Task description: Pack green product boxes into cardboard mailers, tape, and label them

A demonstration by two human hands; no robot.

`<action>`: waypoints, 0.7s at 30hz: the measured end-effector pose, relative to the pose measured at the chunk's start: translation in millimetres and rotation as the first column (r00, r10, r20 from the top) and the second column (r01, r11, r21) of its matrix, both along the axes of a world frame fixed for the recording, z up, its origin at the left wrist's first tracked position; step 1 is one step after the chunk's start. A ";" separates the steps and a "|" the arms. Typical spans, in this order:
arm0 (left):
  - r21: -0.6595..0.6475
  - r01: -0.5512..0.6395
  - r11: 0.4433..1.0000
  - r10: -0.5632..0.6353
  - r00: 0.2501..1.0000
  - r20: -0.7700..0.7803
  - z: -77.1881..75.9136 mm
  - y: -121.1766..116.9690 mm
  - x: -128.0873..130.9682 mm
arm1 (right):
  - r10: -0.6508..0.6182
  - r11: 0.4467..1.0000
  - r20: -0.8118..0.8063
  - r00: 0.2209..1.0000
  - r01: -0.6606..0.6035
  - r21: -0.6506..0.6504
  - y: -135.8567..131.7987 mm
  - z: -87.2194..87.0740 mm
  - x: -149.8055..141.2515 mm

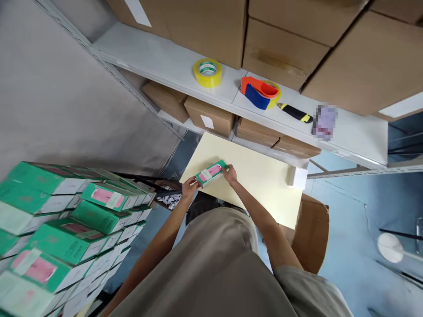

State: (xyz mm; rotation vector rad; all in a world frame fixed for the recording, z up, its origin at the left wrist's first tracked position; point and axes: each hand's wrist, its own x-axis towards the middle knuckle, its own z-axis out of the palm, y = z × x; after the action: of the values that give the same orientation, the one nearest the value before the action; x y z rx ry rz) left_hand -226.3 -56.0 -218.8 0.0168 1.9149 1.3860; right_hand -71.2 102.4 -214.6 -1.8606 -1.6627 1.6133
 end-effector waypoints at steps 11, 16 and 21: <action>0.199 0.034 0.979 -0.054 0.994 0.096 -15.1 78.9 -42.1 | 0.275 0.935 0.107 0.955 -0.292 0.204 116.3 -2.5 -121.2; 0.193 0.058 0.980 -0.091 0.981 0.170 8.6 29.7 -26.3 | 0.335 0.898 0.058 0.940 -0.338 0.283 83.9 12.9 -109.9; 0.157 -0.081 0.984 0.049 0.979 0.195 59.6 -89.6 8.8 | 0.546 0.809 -0.099 0.832 -0.492 0.323 1.6 37.4 -98.2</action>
State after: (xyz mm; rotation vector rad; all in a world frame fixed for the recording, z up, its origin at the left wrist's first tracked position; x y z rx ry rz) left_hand -217.5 -145.6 -159.2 -0.0970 1.6530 1.5296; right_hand -169.4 104.0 -177.2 -1.1247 -2.3059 1.5426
